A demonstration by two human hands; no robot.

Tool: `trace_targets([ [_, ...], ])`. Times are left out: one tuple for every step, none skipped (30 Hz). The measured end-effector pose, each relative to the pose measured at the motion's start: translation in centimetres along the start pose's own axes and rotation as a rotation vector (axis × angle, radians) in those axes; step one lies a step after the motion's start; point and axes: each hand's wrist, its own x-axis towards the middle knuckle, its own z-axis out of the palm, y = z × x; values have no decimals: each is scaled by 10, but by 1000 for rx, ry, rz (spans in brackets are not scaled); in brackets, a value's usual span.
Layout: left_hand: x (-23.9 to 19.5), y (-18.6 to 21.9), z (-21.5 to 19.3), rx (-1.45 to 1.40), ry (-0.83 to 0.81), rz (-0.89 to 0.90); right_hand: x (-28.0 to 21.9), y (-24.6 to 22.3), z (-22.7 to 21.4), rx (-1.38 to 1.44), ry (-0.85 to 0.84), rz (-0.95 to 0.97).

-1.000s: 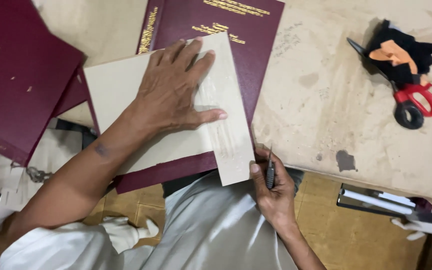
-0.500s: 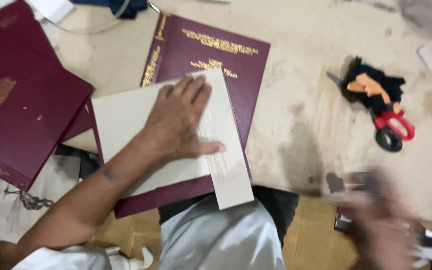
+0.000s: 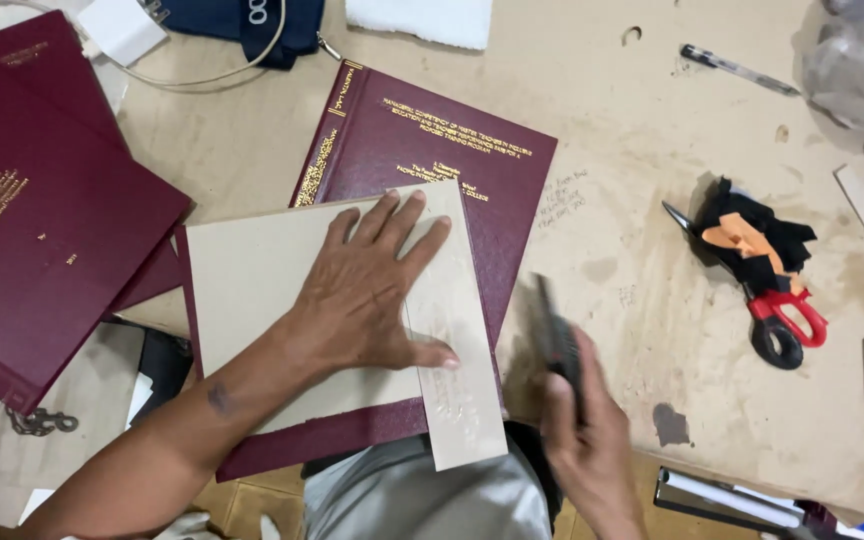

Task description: Trimming the inner paper lining of bound books using a utility knife as part of a finishing process.

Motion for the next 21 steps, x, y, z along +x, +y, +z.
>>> trace_targets([
  [1,1,1,-4,1,-4,7,-14,3,-5,-3,-1],
  [1,2,2,-24,17,-7,13,-28,6,-19,0,-103],
  [1,4,3,-44,34,-9,19,-42,10,-34,3,-204],
  [1,4,3,-49,32,-12,29,-45,14,-38,-2,-202],
  [1,5,2,-76,24,-11,38,-48,19,-84,32,-346],
  [1,6,1,-99,20,-10,49,-52,24,-129,67,-494],
  [2,6,1,-102,22,-12,56,-51,28,-131,65,-495],
  [2,7,1,-99,18,-14,63,-50,33,-145,94,-548],
  [3,8,0,-96,15,-17,70,-50,37,-159,124,-602],
  [3,8,1,-97,17,-20,72,-52,38,-161,122,-605],
  [2,8,1,-101,65,-11,74,-54,38,-153,104,-610],
  [1,8,2,-107,110,1,75,-56,39,-145,86,-611],
  [1,8,2,-109,109,0,76,-55,41,-147,84,-610],
  [2,8,1,-123,90,2,77,-54,42,-151,90,-623],
  [2,8,1,-136,71,3,77,-53,43,-155,96,-635],
  [2,9,1,-139,71,5,77,-54,43,-159,96,-634],
  [2,10,0,-132,74,4,77,-56,43,-153,93,-633],
  [2,10,-1,-124,78,2,77,-57,42,-148,89,-634],
  [2,11,0,-127,80,2,78,-57,42,-152,89,-634],
  [1,12,0,-95,146,15,78,-57,43,-155,88,-644],
  [0,13,1,-64,213,27,78,-57,43,-158,87,-654],
])
